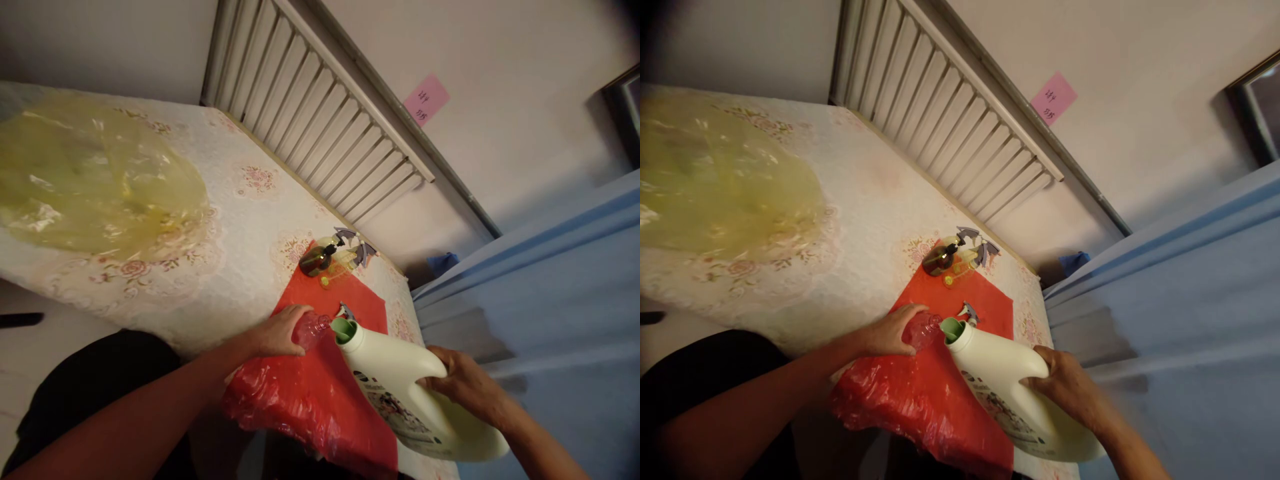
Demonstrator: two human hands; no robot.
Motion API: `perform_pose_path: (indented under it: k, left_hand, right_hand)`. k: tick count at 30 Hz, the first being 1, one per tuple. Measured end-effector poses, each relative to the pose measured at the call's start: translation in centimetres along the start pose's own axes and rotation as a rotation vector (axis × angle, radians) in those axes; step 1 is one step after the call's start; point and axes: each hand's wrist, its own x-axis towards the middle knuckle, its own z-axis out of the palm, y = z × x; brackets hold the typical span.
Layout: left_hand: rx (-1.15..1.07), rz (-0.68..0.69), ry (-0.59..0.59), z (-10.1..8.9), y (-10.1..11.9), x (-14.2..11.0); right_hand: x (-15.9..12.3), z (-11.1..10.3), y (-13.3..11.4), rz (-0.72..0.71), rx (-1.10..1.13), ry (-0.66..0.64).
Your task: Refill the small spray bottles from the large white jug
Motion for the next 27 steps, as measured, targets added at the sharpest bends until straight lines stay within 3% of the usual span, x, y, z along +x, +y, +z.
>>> perform_pose_path:
  k: [27]
  left_hand:
    - [-0.012, -0.019, -0.009, -0.25, 0.42, -0.05]
  right_hand:
    - [0.09, 0.0, -0.33, 0.002, -0.006, 0.001]
